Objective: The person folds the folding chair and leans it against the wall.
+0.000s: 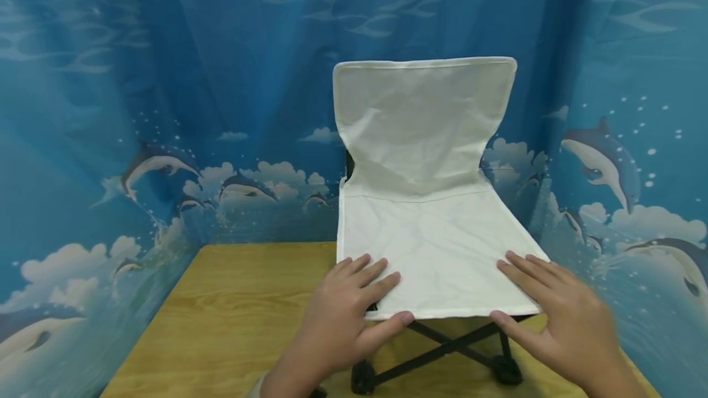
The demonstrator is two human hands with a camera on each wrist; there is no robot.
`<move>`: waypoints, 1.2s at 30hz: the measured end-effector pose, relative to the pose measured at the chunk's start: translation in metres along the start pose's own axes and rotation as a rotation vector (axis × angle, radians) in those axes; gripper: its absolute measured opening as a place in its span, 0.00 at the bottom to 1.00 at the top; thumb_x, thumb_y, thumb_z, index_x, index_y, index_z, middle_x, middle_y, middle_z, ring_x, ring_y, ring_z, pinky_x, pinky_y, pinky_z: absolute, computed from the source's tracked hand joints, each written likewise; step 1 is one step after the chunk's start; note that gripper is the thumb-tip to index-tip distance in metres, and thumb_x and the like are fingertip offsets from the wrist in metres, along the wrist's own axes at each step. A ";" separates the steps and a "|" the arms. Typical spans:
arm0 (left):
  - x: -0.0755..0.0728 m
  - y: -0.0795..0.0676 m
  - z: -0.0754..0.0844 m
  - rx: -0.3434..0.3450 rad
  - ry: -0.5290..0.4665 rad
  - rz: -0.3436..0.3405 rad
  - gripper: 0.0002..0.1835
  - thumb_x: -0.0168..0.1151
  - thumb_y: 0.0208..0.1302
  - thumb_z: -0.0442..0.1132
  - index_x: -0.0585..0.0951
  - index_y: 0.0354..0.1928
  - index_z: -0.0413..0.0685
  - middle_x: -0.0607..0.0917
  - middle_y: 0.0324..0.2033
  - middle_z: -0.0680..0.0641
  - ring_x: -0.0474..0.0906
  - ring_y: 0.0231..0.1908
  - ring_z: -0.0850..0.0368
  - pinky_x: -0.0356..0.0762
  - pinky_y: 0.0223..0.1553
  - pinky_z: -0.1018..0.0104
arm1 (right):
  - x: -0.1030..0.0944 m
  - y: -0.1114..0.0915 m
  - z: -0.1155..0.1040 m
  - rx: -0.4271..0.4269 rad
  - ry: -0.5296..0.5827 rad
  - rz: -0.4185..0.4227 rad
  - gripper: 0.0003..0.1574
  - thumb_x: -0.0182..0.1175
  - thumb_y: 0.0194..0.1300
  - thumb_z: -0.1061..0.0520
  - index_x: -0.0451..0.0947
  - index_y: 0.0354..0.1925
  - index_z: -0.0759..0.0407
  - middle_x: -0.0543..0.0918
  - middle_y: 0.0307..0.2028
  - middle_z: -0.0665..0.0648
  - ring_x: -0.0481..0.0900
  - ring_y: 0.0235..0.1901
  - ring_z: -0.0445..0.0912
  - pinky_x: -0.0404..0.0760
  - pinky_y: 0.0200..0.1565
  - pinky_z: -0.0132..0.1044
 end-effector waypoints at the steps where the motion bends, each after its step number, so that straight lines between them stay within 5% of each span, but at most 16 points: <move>1: -0.001 0.000 0.000 -0.001 0.001 0.004 0.33 0.49 0.73 0.76 0.84 0.67 0.70 0.83 0.68 0.56 0.78 0.70 0.51 0.77 0.70 0.42 | 0.000 0.000 -0.001 0.001 0.003 0.002 0.53 0.80 0.48 0.31 0.77 0.72 0.34 0.83 0.68 0.52 0.82 0.61 0.61 0.80 0.49 0.69; 16: -0.006 -0.008 -0.008 -0.023 -0.010 0.031 0.33 0.52 0.71 0.76 0.84 0.66 0.70 0.83 0.67 0.56 0.78 0.70 0.51 0.78 0.68 0.42 | 0.004 0.004 -0.013 -0.011 0.006 0.009 0.53 0.80 0.49 0.30 0.78 0.72 0.35 0.84 0.67 0.52 0.83 0.61 0.59 0.85 0.38 0.64; 36: -0.016 -0.018 -0.020 -0.047 -0.006 0.039 0.32 0.55 0.71 0.75 0.84 0.67 0.70 0.83 0.68 0.58 0.78 0.71 0.52 0.76 0.70 0.41 | 0.010 0.005 -0.029 0.002 0.030 0.010 0.50 0.78 0.51 0.29 0.79 0.71 0.36 0.83 0.68 0.50 0.81 0.65 0.58 0.78 0.60 0.62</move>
Point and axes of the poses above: each hand's wrist, its own y-axis towards the middle knuckle, its own x-axis out of the palm, z = x × y, the point moved 4 cm from there along y, towards the middle knuckle
